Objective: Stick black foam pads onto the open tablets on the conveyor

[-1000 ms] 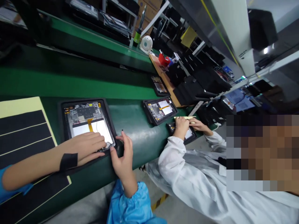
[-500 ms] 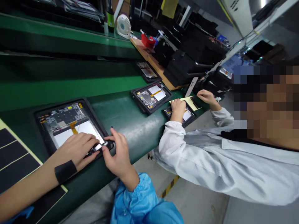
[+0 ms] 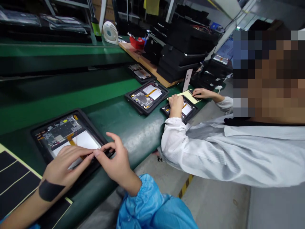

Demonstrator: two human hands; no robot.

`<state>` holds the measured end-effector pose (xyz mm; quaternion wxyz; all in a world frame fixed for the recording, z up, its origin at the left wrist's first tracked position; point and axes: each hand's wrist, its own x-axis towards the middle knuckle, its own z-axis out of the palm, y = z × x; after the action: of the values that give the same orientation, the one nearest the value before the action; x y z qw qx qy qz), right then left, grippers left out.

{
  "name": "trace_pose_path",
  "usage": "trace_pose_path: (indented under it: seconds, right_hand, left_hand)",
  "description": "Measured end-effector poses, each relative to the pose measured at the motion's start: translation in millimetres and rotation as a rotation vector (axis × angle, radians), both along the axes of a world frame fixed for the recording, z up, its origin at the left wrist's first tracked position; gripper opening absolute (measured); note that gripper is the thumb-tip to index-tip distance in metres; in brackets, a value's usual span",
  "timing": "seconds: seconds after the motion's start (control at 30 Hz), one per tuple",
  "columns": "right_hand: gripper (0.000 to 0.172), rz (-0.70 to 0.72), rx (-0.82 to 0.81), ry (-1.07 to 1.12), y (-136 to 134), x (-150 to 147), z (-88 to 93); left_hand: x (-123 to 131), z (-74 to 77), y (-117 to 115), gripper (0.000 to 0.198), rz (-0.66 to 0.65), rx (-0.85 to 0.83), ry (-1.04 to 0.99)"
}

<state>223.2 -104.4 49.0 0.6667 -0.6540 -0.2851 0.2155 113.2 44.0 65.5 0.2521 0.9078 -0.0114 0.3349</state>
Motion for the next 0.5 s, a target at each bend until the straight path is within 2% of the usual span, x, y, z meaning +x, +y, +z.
trace_pose_path:
  seconds: [0.13, 0.23, 0.4, 0.5]
  right_hand:
    - [0.064, 0.136, -0.025, 0.263, -1, 13, 11.5]
    - [0.066, 0.168, 0.006, 0.342, -7, 18, 13.0]
    - [0.059, 0.150, 0.031, 0.269, -13, 15, 11.2]
    - [0.047, 0.165, 0.047, 0.180, -16, 14, 11.2]
  left_hand:
    - [0, 0.5, -2, 0.023, -0.034, -0.056, 0.034]
    - [2, -0.1, 1, 0.022, -0.082, -0.115, 0.063]
    - [2, -4.4, 5, 0.017, -0.118, -0.114, 0.026]
    - [-1, -9.7, 5, 0.018, -0.158, -0.372, 0.142]
